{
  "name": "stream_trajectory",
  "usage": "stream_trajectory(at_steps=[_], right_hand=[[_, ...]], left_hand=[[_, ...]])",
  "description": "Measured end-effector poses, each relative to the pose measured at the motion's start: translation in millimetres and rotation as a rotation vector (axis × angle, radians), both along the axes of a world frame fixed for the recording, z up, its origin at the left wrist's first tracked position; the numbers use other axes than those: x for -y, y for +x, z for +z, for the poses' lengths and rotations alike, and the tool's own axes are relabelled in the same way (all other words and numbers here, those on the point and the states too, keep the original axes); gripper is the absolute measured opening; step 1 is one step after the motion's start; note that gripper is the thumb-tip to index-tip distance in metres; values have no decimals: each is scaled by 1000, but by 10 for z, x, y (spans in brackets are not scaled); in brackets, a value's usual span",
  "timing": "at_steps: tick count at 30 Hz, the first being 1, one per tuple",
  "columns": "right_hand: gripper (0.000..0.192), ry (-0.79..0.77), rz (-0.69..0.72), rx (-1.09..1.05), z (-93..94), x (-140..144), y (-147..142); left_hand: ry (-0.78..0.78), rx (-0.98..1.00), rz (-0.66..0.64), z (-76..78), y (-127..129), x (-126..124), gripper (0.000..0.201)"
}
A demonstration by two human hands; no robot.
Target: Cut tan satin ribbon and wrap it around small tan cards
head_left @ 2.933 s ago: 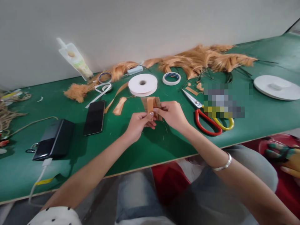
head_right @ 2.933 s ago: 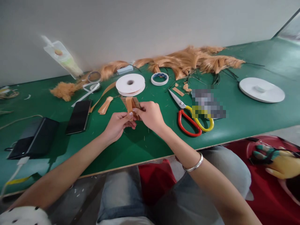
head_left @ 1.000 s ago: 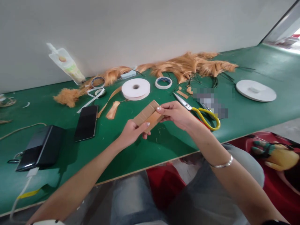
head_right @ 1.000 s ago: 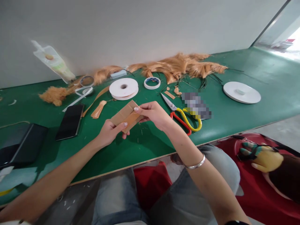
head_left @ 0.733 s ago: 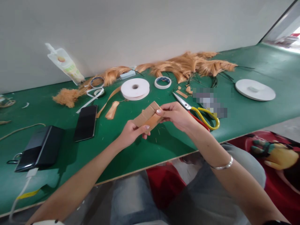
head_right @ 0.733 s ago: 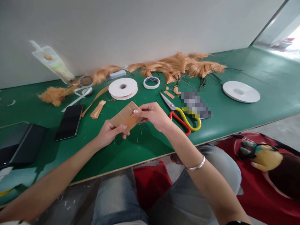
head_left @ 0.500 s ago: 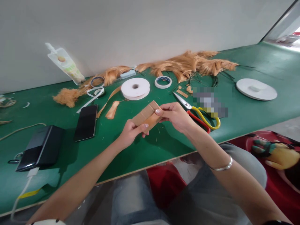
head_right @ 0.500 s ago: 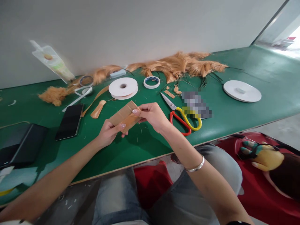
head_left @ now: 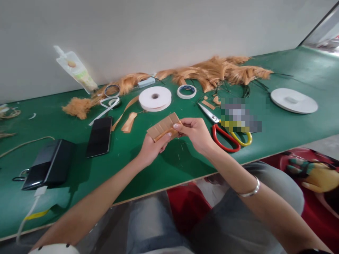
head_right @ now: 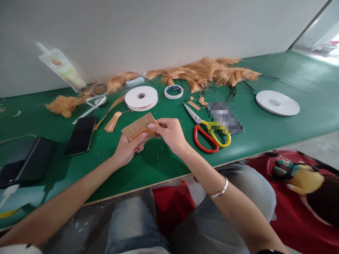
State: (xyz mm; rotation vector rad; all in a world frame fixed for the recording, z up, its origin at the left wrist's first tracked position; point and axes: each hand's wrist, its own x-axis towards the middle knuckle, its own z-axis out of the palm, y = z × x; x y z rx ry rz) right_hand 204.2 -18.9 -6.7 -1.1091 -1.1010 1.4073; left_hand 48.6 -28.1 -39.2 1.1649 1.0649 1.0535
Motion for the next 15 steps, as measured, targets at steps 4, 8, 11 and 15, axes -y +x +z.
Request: stream_trajectory(at_steps=[4,8,11,15], right_hand=[[19,-35,28,-17,8,3,4],[25,-81,30,-43,33,2,10],[30,-121,32,-37,53,-3,22],[30,-146,33,-18,53,-18,40]], left_hand=[[6,31,1,-33,-18,-15,31],[21,23,14,-33,-38,-29,38],[24,2,1,10,-52,-42,43],[23,-21,-46,23,-71,-64,44]])
